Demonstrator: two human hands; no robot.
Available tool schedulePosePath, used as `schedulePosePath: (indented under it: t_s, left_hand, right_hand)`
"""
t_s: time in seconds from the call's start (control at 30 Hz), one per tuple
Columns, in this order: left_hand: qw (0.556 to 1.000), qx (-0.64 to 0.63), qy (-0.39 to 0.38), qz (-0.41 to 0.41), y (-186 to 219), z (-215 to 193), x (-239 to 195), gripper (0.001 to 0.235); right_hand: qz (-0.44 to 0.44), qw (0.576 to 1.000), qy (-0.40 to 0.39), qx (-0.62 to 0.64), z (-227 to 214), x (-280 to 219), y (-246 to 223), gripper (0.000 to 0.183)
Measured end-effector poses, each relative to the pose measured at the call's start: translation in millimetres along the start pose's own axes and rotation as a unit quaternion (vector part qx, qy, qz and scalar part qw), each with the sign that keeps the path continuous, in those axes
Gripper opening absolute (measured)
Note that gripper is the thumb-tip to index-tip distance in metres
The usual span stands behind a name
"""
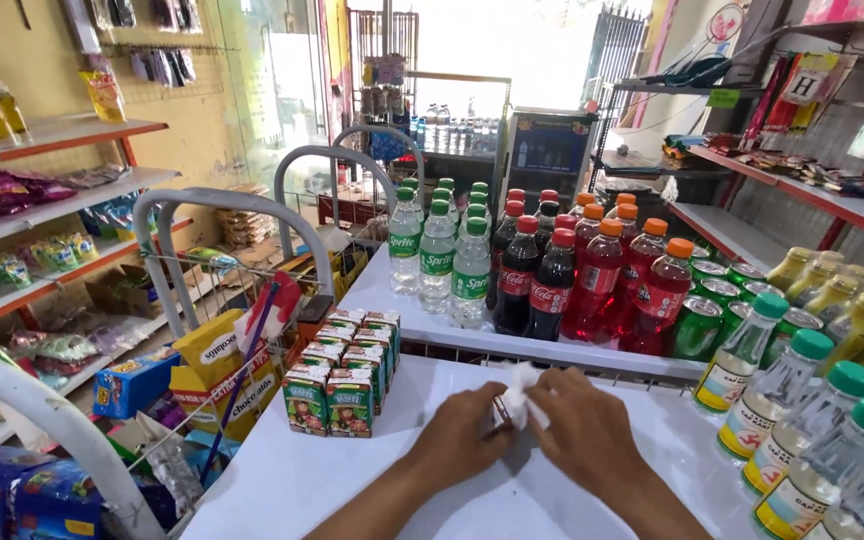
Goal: Cleaning individual juice boxes by wiping them with a cloth on a store counter.
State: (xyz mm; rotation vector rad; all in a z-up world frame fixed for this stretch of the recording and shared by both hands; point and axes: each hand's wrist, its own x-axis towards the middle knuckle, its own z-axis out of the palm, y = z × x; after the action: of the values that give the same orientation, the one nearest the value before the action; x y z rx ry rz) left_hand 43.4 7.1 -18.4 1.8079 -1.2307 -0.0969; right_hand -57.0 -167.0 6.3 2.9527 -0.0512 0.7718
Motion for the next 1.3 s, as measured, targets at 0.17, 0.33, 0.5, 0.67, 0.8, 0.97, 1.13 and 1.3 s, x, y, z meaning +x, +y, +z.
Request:
schedulePosePath:
  t_s: [0.17,0.33,0.5,0.67,0.8,0.97,1.13,1.3]
  left_hand:
    - [1.0,-0.016,0.026,-0.005,5.8,-6.2,0.0,0.041]
    - [0.996,0.018,0.065,0.054,-18.5,6.7,2.1,0.023]
    - [0.999,0.019,0.025,0.01,-8.3,5.1,2.3,0.043]
    - [1.0,0.014,0.01,-0.007,-2.4,7.3,2.7,0.049]
    - [0.999,0.014,0.026,0.022,-19.5,13.4,3.4,0.025]
    - [1.0,0.03,0.004,0.003,-3.0,8.6,1.9,0.042]
    - [0.999,0.036,-0.006,-0.015,-11.0,17.4,3.5,0.05]
    - [1.0,-0.002,-0.019,-0.025,-0.2,-0.1,-2.4,0.033]
  right_hand:
    - [0.117,0.991,-0.016,0.067,7.5,-3.2,-19.4,0.03]
    - [0.061,0.995,-0.013,0.078,19.2,-10.6,-28.1,0.037]
    - [0.201,0.977,-0.048,0.057,16.4,-9.8,1.9,0.039]
    - [0.218,0.972,-0.063,0.066,29.4,-16.1,1.6,0.044]
    - [0.113,0.986,0.013,0.126,34.2,-17.6,-19.0,0.035]
    - [0.254,0.96,-0.034,0.118,19.4,-12.2,-1.5,0.037]
    - [0.264,0.958,-0.04,0.103,32.1,-19.4,2.6,0.043]
    - [0.141,0.981,-0.057,0.118,21.6,-17.9,-34.3,0.031]
